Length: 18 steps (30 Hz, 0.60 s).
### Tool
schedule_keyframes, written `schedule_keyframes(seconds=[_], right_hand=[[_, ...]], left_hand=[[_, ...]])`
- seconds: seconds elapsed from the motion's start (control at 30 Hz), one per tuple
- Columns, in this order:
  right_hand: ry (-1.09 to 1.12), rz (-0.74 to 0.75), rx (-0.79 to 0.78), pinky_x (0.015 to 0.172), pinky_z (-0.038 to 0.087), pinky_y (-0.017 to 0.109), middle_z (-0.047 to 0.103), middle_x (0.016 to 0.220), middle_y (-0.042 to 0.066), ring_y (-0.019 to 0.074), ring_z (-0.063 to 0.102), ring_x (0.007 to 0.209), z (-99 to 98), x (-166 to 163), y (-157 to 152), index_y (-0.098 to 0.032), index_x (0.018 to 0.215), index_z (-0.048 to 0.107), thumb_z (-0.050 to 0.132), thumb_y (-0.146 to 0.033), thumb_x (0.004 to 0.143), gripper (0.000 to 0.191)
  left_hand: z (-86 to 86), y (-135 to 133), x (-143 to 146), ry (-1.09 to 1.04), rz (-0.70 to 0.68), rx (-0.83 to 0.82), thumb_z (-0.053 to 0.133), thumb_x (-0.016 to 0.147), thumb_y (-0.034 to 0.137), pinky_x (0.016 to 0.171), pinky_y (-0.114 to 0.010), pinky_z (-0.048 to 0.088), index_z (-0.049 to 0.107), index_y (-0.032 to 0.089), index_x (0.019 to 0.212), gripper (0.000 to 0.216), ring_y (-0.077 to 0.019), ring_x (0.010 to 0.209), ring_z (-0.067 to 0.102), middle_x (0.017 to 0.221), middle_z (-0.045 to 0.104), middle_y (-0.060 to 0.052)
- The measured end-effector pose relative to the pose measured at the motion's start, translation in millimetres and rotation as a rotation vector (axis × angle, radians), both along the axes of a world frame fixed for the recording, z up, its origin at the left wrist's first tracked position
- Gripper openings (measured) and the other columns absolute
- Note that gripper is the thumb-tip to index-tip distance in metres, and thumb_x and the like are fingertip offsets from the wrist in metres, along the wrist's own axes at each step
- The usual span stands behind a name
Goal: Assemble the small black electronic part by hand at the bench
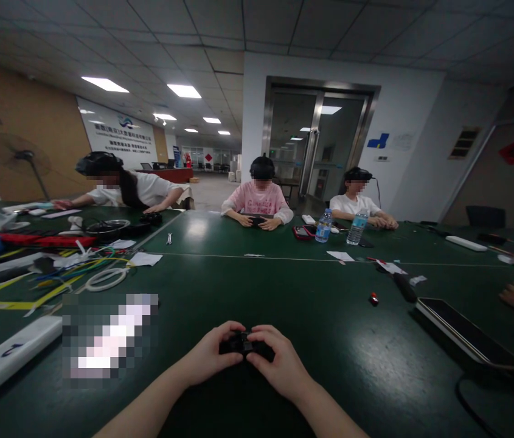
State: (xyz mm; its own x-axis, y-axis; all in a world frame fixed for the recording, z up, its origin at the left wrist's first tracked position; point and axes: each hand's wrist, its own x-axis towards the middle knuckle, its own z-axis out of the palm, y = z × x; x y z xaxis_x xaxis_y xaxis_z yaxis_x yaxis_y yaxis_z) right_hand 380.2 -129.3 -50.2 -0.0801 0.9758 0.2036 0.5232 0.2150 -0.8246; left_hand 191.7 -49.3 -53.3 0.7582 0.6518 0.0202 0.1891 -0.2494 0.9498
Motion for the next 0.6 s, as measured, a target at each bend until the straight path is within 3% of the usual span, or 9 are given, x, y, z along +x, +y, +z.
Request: schedule_keyframes(seconds=[0.2, 0.6], right_hand=[[0.016, -0.004, -0.020, 0.094, 0.041, 0.036, 0.054, 0.115, 0.003, 0.0200, 0.053, 0.108, 2.7, -1.9, -1.1, -0.027, 0.099, 0.061, 0.063, -0.022, 0.072, 0.028], [0.021, -0.025, -0.005, 0.088, 0.043, 0.032, 0.058, 0.105, 0.001, 0.0179, 0.055, 0.100, 18.0, 1.1, -1.8, -0.025, 0.097, 0.060, 0.062, -0.021, 0.072, 0.025]], left_hand=[[6.1, -2.2, 1.3, -0.003, 0.012, 0.084, 0.065, 0.071, 0.017, 0.095, -0.036, 0.038, 0.051, 0.022, 0.108, 0.041, -0.0225, 0.107, 0.053, 0.109, 0.059, -0.003], [10.3, -3.3, 10.6, -0.023, -0.019, -0.004, 0.062, 0.072, 0.017, 0.089, -0.036, 0.040, 0.046, 0.021, 0.109, 0.040, -0.0217, 0.100, 0.056, 0.103, 0.060, -0.003]])
